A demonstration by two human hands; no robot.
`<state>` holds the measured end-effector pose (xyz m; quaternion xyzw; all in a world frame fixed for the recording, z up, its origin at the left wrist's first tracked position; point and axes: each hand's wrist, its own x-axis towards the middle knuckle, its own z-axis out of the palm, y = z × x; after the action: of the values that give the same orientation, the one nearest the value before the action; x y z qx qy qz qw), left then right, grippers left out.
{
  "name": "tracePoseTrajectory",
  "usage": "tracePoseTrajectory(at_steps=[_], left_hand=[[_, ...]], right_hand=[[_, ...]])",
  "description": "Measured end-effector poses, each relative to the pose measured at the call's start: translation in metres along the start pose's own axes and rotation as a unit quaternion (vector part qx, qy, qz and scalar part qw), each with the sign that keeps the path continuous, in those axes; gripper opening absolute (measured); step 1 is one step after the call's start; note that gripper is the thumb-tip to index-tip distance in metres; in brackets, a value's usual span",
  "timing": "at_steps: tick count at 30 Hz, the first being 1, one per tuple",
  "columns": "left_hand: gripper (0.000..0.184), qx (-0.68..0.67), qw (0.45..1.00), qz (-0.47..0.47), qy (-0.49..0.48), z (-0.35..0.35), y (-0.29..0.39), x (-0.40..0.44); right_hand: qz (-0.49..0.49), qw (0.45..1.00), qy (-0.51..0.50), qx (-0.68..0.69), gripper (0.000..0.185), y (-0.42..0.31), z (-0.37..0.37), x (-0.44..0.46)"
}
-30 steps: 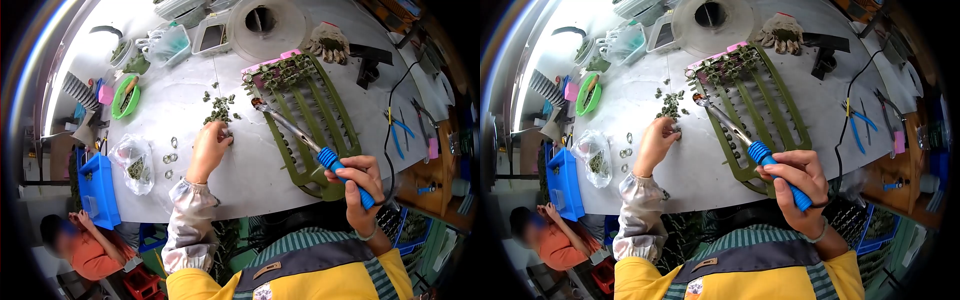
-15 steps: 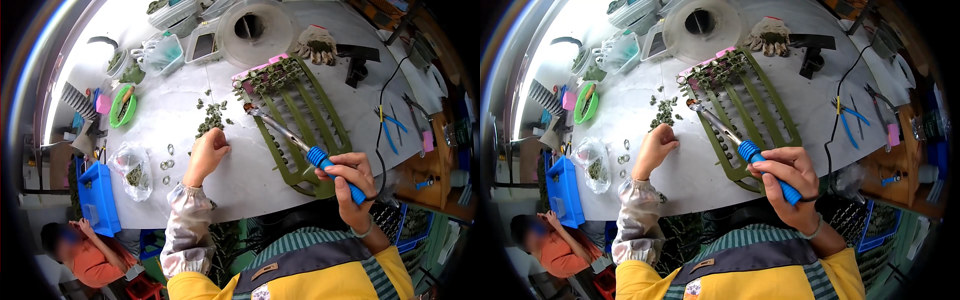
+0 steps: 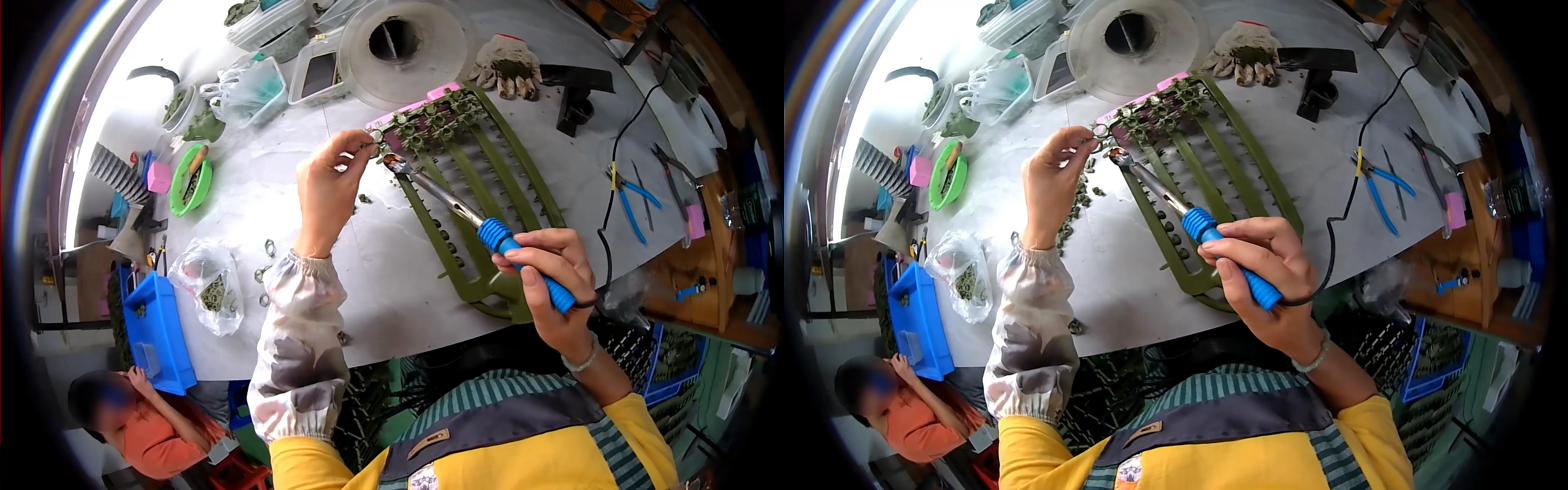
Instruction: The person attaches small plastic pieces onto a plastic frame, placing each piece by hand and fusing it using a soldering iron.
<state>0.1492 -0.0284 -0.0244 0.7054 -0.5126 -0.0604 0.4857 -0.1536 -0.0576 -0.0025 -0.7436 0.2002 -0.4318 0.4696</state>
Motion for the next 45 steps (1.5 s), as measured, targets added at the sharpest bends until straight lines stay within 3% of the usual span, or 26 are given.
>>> tracePoseTrajectory(at_steps=[2, 6, 15, 21, 24, 25, 27, 31, 34, 39, 42, 45], left_hand=[[0.015, 0.106, 0.991, 0.076, 0.035, 0.004, 0.005, 0.005], [0.020, 0.114, 0.987, 0.113, 0.028, 0.009, -0.002, 0.011], [0.021, 0.103, 0.991, 0.090, 0.010, 0.014, -0.010, 0.014], [0.020, 0.141, 0.981, 0.131, -0.001, 0.009, -0.006, 0.015], [0.019, 0.080, 0.995, 0.055, 0.022, -0.019, 0.001, 0.010], [0.016, 0.004, 0.998, -0.009, 0.055, -0.033, -0.009, 0.004], [0.015, -0.002, 0.993, -0.068, 0.097, -0.073, -0.027, -0.013], [0.018, 0.263, 0.950, -0.166, -0.022, -0.167, -0.106, -0.077], [0.024, 0.314, 0.910, -0.268, -0.044, -0.180, -0.104, -0.115], [0.025, 0.256, 0.908, -0.327, 0.061, -0.189, -0.119, -0.144], [0.021, 0.203, 0.931, -0.289, 0.092, -0.200, -0.137, -0.152], [0.018, 0.235, 0.929, -0.276, 0.079, -0.197, -0.120, -0.142]], right_hand=[[0.001, 1.000, 0.002, -0.003, 0.018, 0.003, 0.001, 0.002], [0.001, 1.000, 0.004, -0.002, 0.018, 0.008, 0.004, 0.006], [-0.009, 1.000, -0.005, -0.019, 0.018, 0.011, 0.001, 0.010], [0.002, 0.999, -0.042, -0.016, 0.020, -0.002, -0.017, 0.001], [0.009, 0.999, -0.044, 0.009, 0.020, -0.005, -0.019, -0.002], [0.011, 0.999, -0.049, 0.016, 0.020, -0.005, -0.021, -0.003], [0.014, 0.998, -0.049, 0.023, 0.019, -0.006, -0.023, -0.004], [0.013, 0.998, -0.053, 0.033, 0.019, -0.006, -0.025, -0.006], [0.011, 0.998, -0.062, 0.030, 0.019, -0.008, -0.026, -0.008], [0.017, 0.997, -0.060, 0.040, 0.019, -0.012, -0.026, -0.012], [0.015, 0.998, -0.062, 0.031, 0.018, -0.017, -0.024, -0.013], [0.019, 0.998, -0.049, 0.043, 0.017, -0.015, -0.021, -0.018]])
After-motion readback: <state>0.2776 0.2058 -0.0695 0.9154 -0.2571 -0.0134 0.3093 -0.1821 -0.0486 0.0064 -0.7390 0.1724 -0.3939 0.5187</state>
